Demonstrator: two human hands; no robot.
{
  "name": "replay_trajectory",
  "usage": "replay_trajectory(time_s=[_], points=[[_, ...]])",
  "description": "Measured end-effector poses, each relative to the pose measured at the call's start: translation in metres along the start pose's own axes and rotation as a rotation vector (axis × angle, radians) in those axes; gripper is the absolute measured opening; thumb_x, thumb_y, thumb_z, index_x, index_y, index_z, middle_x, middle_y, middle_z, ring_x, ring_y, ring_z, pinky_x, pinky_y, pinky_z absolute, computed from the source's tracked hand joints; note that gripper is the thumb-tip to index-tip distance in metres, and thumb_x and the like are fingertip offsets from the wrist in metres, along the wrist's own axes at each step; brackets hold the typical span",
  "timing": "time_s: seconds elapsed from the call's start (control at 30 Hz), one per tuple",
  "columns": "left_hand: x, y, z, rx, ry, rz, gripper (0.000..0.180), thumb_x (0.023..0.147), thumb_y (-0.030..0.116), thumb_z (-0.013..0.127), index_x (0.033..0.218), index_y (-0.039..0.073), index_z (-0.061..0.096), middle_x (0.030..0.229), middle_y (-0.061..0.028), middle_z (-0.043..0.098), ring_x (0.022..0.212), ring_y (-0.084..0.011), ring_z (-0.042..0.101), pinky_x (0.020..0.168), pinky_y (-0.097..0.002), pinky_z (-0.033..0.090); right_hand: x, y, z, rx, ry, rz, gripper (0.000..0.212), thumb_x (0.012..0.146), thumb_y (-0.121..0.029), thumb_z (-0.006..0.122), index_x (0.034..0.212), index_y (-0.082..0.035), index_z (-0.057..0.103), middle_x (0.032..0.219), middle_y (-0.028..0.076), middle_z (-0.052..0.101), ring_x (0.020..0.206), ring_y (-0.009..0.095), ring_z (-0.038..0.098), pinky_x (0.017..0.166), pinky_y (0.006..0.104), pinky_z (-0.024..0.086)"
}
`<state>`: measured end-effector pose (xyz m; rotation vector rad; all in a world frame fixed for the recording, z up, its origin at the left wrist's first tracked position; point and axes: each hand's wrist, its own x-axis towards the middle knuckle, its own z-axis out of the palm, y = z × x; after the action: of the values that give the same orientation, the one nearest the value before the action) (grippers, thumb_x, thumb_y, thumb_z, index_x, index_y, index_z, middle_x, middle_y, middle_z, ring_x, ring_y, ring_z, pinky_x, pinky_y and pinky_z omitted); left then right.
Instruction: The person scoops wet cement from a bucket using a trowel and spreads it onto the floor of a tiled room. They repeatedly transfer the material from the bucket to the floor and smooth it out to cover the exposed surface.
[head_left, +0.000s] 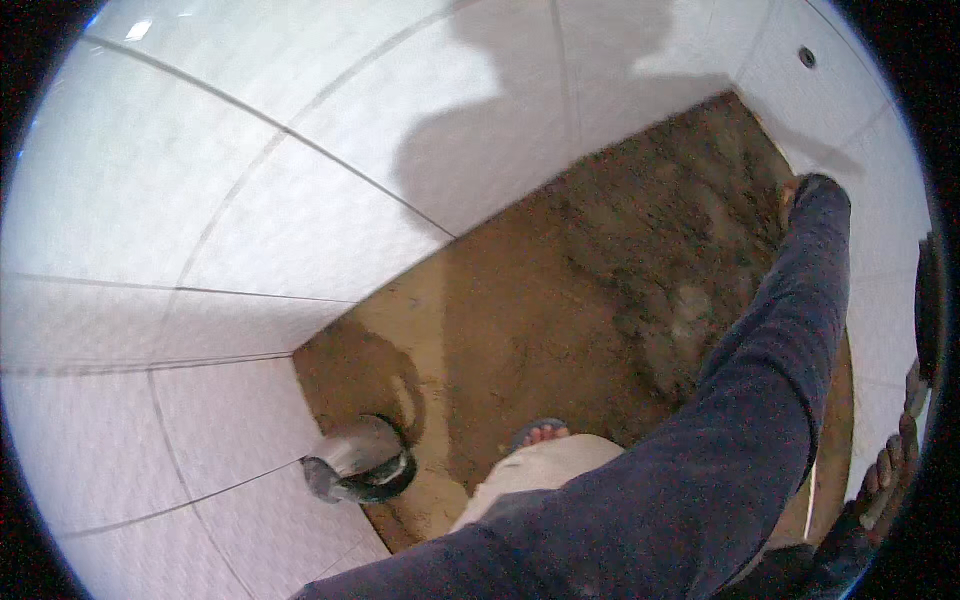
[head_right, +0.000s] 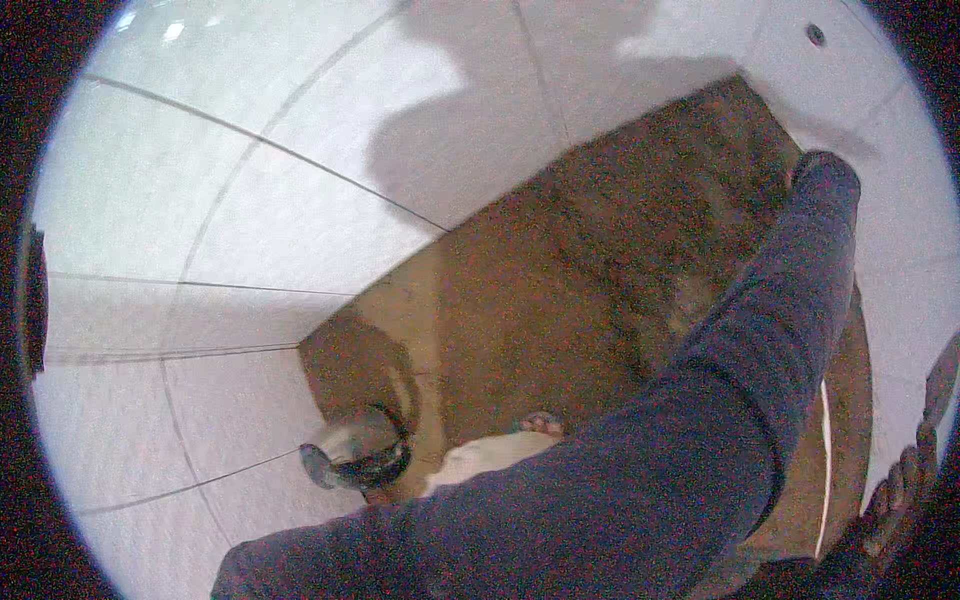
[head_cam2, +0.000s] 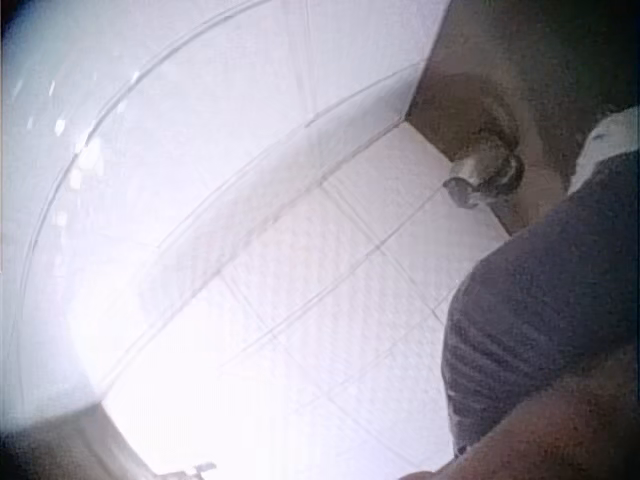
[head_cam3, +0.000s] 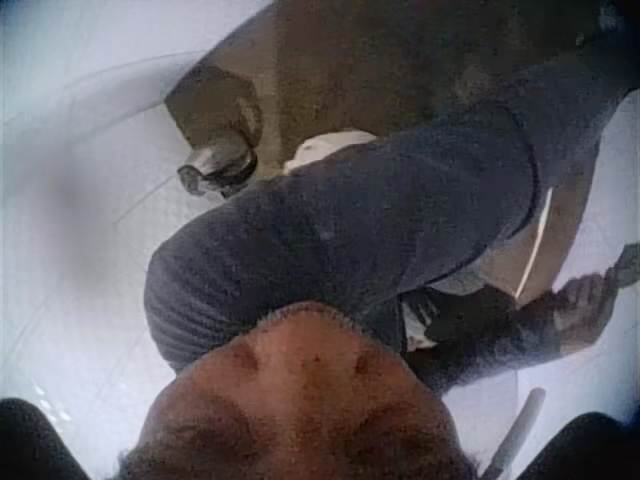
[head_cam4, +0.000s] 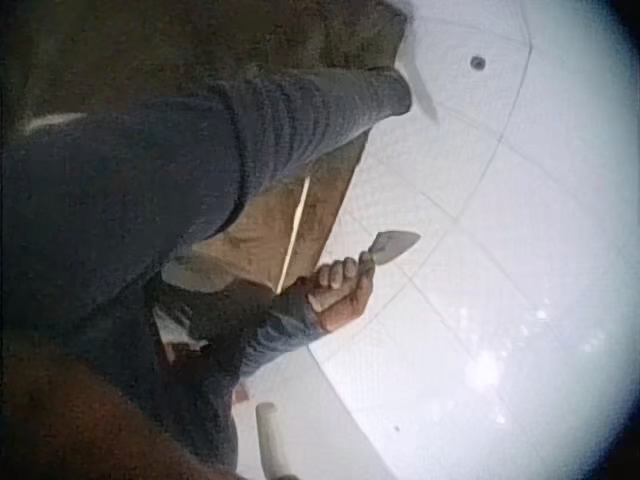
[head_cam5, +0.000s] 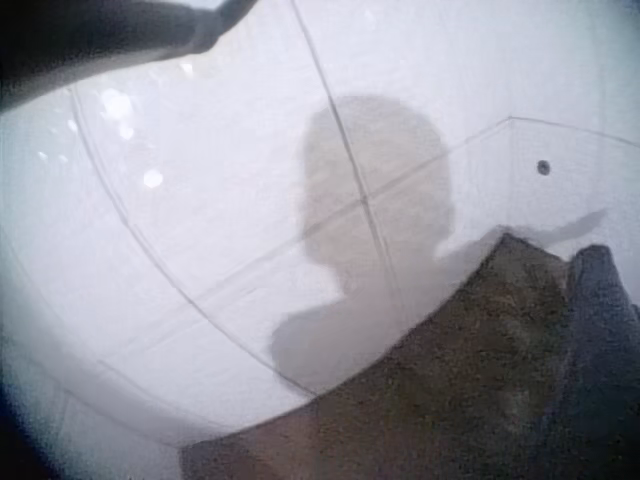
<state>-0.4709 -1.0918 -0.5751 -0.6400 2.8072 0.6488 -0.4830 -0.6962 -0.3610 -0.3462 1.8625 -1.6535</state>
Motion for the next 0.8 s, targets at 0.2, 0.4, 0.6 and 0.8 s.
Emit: replay_trajectory(time_s=[0.2,0.4,0.6,0.8], points=[[-0.004,0.005,-0.007,-0.117,-0.036,-0.019,0.039,0.084,0.027,0.062,0.120,0.011,0.066,0.129,-0.0100,0.062,0.117,-0.0306,0.060,0.097,-0.0466,0.050,0.022,0.012,-0.018,-0.023,-0.086,-0.157,0.044,0.102,-0.019,0.044,0.139,0.004,0.038,0.078,-0.002,0.044,0.053,0.003,0.041,0.042,0.0171,0.037],[-0.028,0.004,-0.019,-0.162,-0.097,-0.079,0.042,0.084,0.027,0.063,0.124,0.011,0.065,0.132,-0.0103,0.060,0.119,-0.0308,0.059,0.099,-0.0462,0.049,0.002,0.015,0.034,0.083,-0.025,-0.090,0.039,0.102,-0.022,0.045,0.131,0.003,0.043,0.077,0.000,0.048,0.051,0.007,0.046,0.040,0.0210,0.040],[-0.045,-0.001,-0.039,-0.306,0.016,-0.241,0.046,0.084,0.027,0.065,0.127,0.012,0.063,0.135,-0.0103,0.059,0.121,-0.0310,0.058,0.100,-0.0458,0.048,-0.007,0.008,0.054,0.199,0.099,-0.025,0.032,0.095,-0.023,0.054,0.119,-0.002,0.052,0.071,0.002,0.055,0.045,0.011,0.048,0.036,0.0264,0.042],[-0.022,-0.036,0.002,-0.355,-0.004,-0.341,0.044,0.082,0.026,0.068,0.124,0.014,0.065,0.135,-0.0095,0.059,0.122,-0.0313,0.058,0.101,-0.0460,0.047,-0.012,0.013,0.058,0.250,0.131,-0.001,0.032,0.093,-0.023,0.055,0.118,-0.002,0.051,0.072,0.003,0.056,0.046,0.011,0.049,0.037,0.0266,0.042]])
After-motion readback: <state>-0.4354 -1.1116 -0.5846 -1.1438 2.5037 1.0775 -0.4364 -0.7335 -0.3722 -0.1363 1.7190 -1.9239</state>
